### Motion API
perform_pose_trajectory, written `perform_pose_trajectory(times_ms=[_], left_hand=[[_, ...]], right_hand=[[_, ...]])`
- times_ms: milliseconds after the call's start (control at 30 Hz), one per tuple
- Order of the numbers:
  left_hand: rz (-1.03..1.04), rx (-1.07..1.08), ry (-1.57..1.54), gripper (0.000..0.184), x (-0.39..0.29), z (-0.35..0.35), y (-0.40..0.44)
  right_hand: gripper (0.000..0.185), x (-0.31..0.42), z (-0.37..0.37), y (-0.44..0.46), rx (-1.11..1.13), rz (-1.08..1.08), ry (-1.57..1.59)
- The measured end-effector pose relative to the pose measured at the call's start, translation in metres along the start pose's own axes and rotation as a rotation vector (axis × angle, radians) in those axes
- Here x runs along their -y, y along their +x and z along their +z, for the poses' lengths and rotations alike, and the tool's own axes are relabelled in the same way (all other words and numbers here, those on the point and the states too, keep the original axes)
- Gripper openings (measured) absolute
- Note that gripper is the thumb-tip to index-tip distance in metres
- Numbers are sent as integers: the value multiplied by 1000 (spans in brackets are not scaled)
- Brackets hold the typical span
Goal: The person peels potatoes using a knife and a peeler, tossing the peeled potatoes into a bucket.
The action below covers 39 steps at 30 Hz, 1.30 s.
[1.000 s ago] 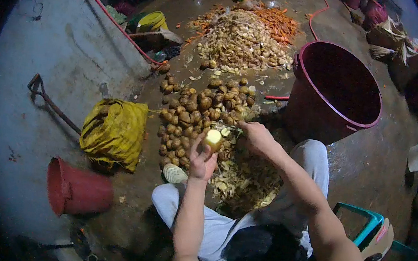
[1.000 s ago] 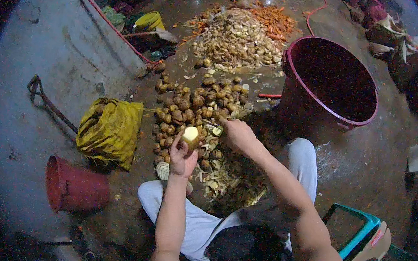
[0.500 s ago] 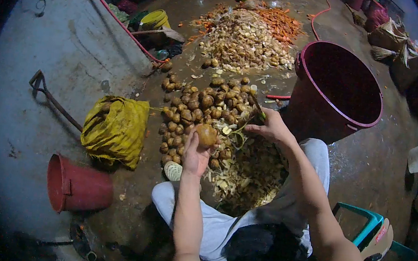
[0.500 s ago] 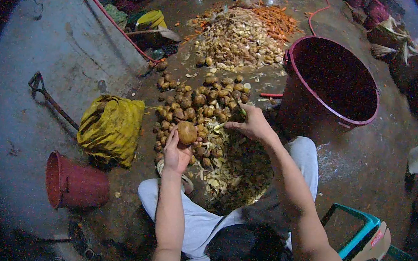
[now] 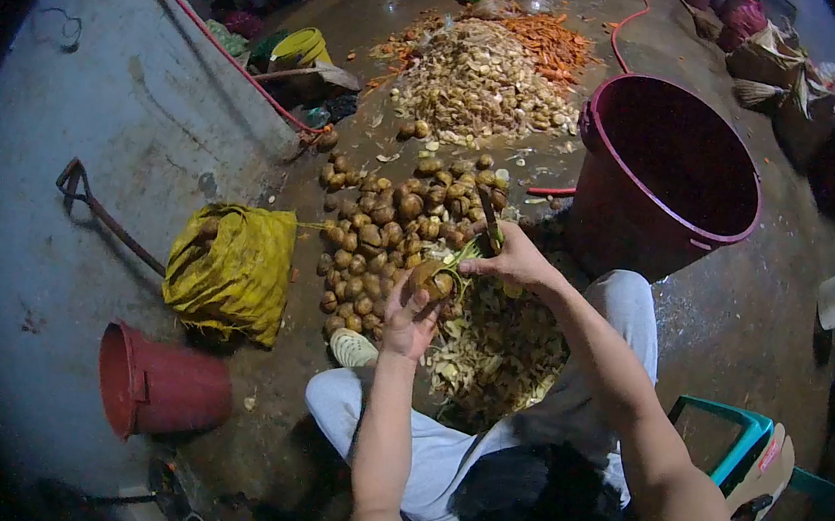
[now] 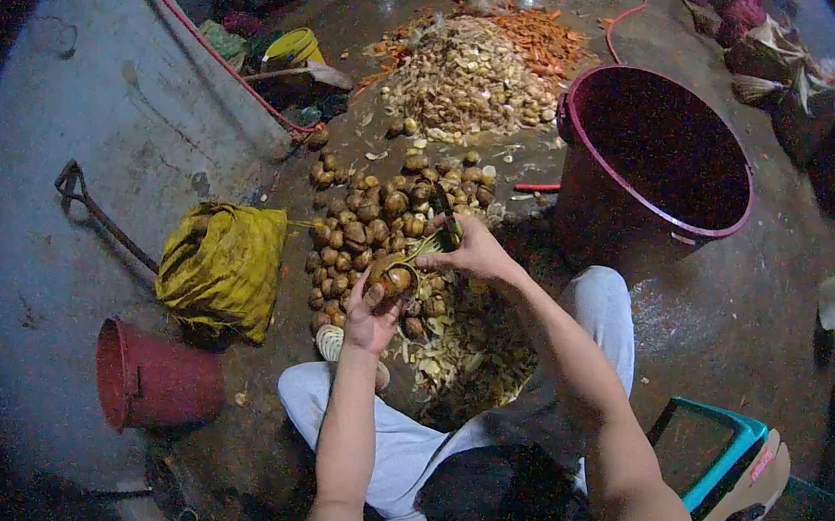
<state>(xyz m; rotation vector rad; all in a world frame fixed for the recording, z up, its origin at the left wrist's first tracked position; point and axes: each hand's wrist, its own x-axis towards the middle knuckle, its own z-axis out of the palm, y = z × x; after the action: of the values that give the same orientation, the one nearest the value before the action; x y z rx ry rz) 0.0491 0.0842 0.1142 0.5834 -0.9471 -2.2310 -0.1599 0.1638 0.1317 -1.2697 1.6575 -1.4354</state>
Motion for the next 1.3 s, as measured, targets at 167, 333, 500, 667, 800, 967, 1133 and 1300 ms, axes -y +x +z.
perform_pose_trajectory(times_ms=[167,333,500,667,800,967,1133,1300], left_hand=[[-44,196,11,67,-4,1,1],[-55,237,197,64,-12,6,-1],[-3,361,89,70,-11,5,-5],[-5,329,29,72,-14,6,-4],[49,363,-29,73,-9,15,-4],[30,403,-118,81,-16,18,-9],[62,306,-114,78,-13,19,-14],[98,349,-123,75,-4,5,-3]], right_hand=[[53,11,-4,-1,-14,32,-105],[59,18,-11,1,-11,-155,-306],[56,21,-32,6,-75,-11,-191],[61,9,-27,9,-64,-210,-204],[63,14,-21,6,-167,-126,-279],[55,23,-33,5,-129,-116,-157],[57,35,-23,3,-201,-79,-251],[60,30,-22,4,-62,-128,-203]])
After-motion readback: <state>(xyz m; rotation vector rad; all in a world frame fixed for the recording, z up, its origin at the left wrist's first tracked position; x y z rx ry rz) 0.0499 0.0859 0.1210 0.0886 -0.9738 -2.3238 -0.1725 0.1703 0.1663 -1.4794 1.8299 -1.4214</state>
